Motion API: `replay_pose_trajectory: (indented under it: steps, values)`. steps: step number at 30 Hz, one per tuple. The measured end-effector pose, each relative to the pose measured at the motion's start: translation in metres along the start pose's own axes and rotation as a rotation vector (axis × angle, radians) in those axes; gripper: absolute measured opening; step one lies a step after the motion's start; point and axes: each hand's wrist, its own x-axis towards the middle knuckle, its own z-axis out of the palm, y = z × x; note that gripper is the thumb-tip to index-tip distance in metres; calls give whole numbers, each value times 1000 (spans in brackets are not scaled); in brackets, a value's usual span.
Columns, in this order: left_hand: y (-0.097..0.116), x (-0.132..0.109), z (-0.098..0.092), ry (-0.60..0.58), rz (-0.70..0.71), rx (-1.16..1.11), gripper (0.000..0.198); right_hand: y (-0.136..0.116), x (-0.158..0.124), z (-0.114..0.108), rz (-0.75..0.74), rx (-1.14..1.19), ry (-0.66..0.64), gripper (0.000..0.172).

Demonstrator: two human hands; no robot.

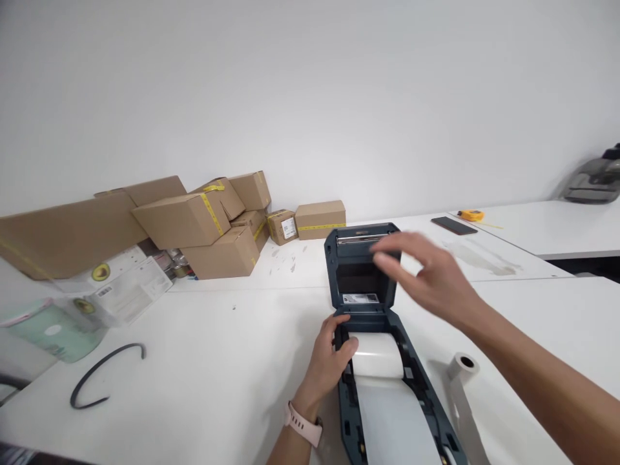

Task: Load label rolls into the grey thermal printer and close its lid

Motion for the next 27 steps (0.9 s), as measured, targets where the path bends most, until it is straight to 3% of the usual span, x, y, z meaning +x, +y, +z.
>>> replay_pose_trajectory:
  steps: [1,2,6,8,12,14,16,19,23,27]
  values:
    - [1,-1,-1,-12,-10,-2,47,4,9,-2,10,-50,140,33]
    - [2,-1,-2,-24,-21,-5,49,9,17,-2,48,-72,181,40]
    - [2,-4,-5,-79,-94,-71,62,19,32,2,303,137,-46,55]
    - [-2,-4,-4,-89,-119,-171,76,13,22,0,344,201,-32,55]
    - [-7,-2,-2,100,-126,-340,73,-6,-48,-3,316,216,121,50]
    - [-5,-4,-3,205,-98,-351,69,-13,-100,3,160,240,182,46]
    - [-1,-14,-3,243,-66,-341,68,-17,-152,13,15,226,147,45]
    - [3,-43,4,237,-80,-350,72,-24,-208,30,63,157,131,47]
    - [3,-86,27,210,-51,-411,86,-40,-231,39,86,110,174,51]
    - [4,-104,42,216,-133,-413,88,-51,-235,46,154,182,228,48]
